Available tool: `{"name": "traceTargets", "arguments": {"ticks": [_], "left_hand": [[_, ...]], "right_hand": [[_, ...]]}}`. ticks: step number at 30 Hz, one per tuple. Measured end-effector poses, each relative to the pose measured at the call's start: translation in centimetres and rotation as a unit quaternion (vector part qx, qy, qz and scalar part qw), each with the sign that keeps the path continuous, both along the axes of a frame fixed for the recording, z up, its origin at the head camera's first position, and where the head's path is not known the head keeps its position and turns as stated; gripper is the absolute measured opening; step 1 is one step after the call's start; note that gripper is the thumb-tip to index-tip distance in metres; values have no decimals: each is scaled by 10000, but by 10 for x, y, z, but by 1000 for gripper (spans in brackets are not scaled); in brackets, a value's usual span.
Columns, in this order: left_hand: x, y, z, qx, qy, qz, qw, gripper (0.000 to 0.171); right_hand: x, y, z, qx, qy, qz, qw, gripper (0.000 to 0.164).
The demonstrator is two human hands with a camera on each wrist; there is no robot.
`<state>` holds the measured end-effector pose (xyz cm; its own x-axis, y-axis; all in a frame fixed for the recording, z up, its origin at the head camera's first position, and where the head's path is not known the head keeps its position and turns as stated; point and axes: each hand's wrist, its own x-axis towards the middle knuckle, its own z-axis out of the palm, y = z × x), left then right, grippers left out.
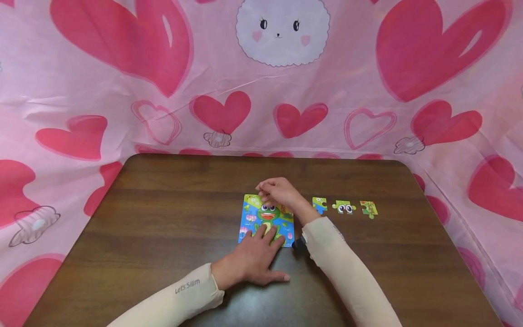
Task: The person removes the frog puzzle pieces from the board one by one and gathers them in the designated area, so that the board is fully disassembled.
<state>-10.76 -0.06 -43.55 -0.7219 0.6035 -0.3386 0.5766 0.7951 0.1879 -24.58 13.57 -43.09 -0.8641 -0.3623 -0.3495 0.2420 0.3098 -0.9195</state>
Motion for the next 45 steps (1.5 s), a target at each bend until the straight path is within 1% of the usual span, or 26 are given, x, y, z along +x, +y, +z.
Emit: {"name": "traceTargets", "arguments": {"ticks": [4,9,14,22,28,31,34,39,43,45], "left_hand": [[-1,-1,-1,50,-50,-20,10000,95],[0,0,-3,25,71,-41,10000,96],[1,0,-2,-26,179,-50,9998,96],[1,1,2,-71,172,-11,9998,97],[0,2,2,-53,124,-5,9999,96],[0,2,1,-67,103,12,9999,96],[0,3,1,-68,156,6,9999,95],[-1,4,0,-29,278,-5,9996,93],[-2,6,0,-136,223,98,9996,96],[-2,7,0,-220,264,141,9993,97]], "right_hand": [[-2,-2,-3,-18,-38,91,10000,41],[-2,-8,-6,-72,-61,151,9998,39],[-2,-15,-9,-106,-156,194,9996,36],[1,-23,-6,198,-48,349,9992,37],[2,-27,-6,319,-206,533,9979,35],[3,-28,-5,426,-159,669,9967,35],[3,-29,-4,545,-106,756,9956,32],[3,-30,1,816,2,1030,9913,29],[2,-31,2,981,96,1179,9881,26],[2,-32,2,1030,101,1212,9872,23]]}}
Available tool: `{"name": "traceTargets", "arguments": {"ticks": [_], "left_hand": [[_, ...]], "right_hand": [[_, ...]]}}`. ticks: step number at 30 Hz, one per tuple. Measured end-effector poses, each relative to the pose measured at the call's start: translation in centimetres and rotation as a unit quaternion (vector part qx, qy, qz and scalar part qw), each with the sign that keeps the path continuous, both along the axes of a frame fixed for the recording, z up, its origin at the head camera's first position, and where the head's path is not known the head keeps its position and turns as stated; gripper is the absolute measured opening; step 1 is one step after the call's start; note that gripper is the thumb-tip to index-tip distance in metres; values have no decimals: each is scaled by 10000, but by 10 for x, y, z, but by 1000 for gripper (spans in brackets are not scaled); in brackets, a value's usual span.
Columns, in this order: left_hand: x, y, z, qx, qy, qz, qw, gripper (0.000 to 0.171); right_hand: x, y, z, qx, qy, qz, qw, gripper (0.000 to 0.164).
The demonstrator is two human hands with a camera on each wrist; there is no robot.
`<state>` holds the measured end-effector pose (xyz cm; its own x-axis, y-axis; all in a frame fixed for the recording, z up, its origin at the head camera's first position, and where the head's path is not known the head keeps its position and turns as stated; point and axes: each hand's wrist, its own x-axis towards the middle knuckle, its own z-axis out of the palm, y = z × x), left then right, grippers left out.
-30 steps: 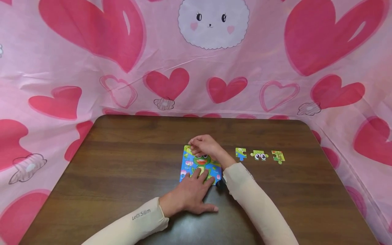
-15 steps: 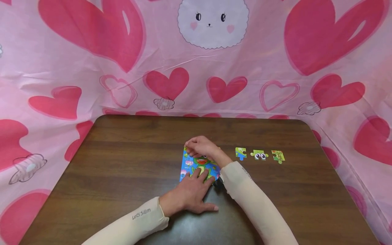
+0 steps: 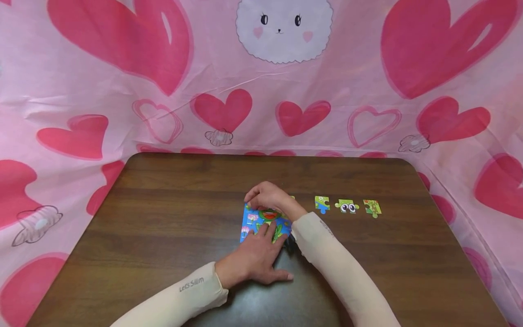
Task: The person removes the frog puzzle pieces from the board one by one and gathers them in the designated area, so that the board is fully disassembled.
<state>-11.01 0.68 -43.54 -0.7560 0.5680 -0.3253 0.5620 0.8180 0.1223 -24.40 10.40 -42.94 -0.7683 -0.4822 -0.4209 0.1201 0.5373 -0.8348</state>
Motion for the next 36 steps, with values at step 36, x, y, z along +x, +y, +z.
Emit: {"name": "traceTargets", "arguments": {"ticks": [36], "left_hand": [[-5,-3,-1,-25,434,-362,9984,87]], "right_hand": [[-5,5,1,571,145,756,9954,17]]}}
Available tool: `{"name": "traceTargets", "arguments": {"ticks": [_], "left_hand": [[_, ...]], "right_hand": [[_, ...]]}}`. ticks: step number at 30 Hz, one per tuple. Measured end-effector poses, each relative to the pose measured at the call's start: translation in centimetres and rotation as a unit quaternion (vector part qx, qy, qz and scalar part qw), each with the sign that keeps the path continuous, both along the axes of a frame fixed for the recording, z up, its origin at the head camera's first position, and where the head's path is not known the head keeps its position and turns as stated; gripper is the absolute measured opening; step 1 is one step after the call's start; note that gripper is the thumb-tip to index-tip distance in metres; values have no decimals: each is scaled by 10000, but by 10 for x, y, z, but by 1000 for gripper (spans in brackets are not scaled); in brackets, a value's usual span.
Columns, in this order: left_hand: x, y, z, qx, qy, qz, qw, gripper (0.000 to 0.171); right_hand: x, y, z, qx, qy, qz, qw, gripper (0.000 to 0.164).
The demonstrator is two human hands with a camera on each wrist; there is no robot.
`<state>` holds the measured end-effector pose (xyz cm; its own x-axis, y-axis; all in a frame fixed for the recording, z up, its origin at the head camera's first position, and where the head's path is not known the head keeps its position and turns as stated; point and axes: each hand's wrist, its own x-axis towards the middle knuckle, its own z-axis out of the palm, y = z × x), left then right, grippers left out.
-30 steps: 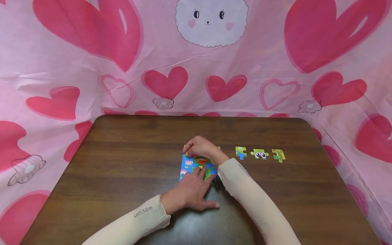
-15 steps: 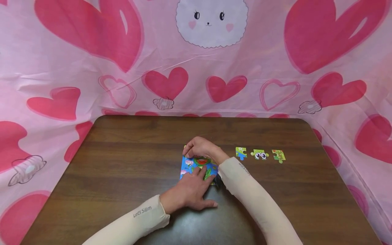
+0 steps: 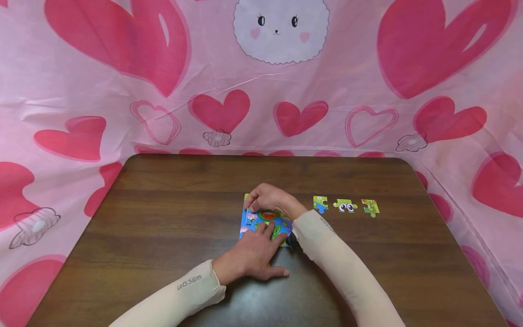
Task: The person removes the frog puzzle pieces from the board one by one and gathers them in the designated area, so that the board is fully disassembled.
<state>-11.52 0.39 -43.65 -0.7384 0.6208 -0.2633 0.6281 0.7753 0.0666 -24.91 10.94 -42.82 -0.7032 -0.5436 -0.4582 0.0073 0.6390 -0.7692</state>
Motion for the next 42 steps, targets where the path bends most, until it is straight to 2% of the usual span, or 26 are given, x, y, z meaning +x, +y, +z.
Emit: {"name": "traceTargets", "arguments": {"ticks": [5,15,21,29,35,42], "left_hand": [[0,0,-1,-15,-8,-13,10000,88],[0,0,0,-123,-160,1,9998,88],[-1,0,2,-35,-342,25,9994,88],[0,0,1,-12,-283,-8,9996,87],[1,1,1,-62,-160,-28,9998,86],[0,-1,0,34,-188,50,9998,83]], "right_hand": [[0,0,-1,-82,9,76,9999,17],[-1,4,1,-464,-374,-269,9979,16],[-3,9,6,-663,-597,-407,9952,20],[-7,20,11,-575,-463,-322,9968,23],[-10,37,17,-711,-502,-562,9946,29],[-11,65,25,-732,-384,-745,9938,33]]}}
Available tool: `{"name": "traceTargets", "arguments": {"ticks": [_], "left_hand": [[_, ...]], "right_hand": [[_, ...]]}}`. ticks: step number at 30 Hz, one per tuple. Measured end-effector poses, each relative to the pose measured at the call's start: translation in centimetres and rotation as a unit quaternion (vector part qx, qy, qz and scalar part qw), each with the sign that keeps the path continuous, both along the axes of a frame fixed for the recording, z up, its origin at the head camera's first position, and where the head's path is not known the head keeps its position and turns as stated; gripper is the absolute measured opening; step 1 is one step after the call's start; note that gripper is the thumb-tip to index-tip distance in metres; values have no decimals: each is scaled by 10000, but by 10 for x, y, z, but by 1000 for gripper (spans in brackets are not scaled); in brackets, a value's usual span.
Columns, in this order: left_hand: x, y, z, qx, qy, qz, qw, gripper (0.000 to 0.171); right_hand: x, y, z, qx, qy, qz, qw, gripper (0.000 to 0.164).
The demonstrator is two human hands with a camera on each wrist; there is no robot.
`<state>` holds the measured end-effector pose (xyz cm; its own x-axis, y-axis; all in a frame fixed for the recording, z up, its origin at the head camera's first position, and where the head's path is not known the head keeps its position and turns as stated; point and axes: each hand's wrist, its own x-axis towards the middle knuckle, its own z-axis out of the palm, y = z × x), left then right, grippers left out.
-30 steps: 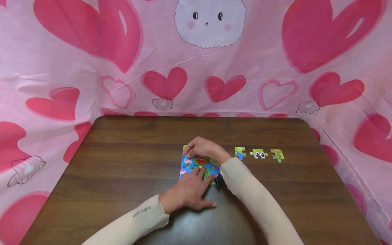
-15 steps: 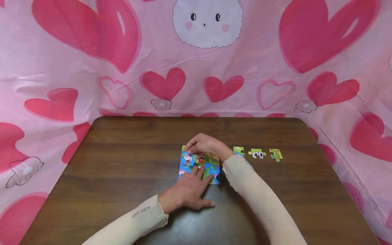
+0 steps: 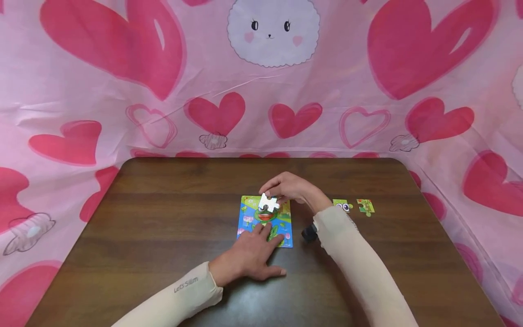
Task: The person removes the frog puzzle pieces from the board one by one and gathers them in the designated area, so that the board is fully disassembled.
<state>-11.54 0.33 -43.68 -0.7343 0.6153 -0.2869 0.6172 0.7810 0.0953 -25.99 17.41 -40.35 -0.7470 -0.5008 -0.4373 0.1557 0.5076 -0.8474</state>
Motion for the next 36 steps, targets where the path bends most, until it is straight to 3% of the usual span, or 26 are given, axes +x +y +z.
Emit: {"name": "traceTargets", "arguments": {"ticks": [8,14,25,29,36], "left_hand": [[0,-2,0,35,155,61,9999,82],[1,-2,-4,144,300,13,9994,80],[3,0,-2,267,306,34,9992,79],[3,0,-1,257,378,37,9989,79],[3,-3,-4,379,393,36,9985,79]], "right_hand": [[2,49,5,82,211,-286,9993,39],[7,92,6,42,103,-588,9982,45],[27,170,0,-43,-23,-1352,9908,54],[33,194,0,12,58,-1608,9870,49],[35,229,-3,90,51,-1898,9818,23]]}}
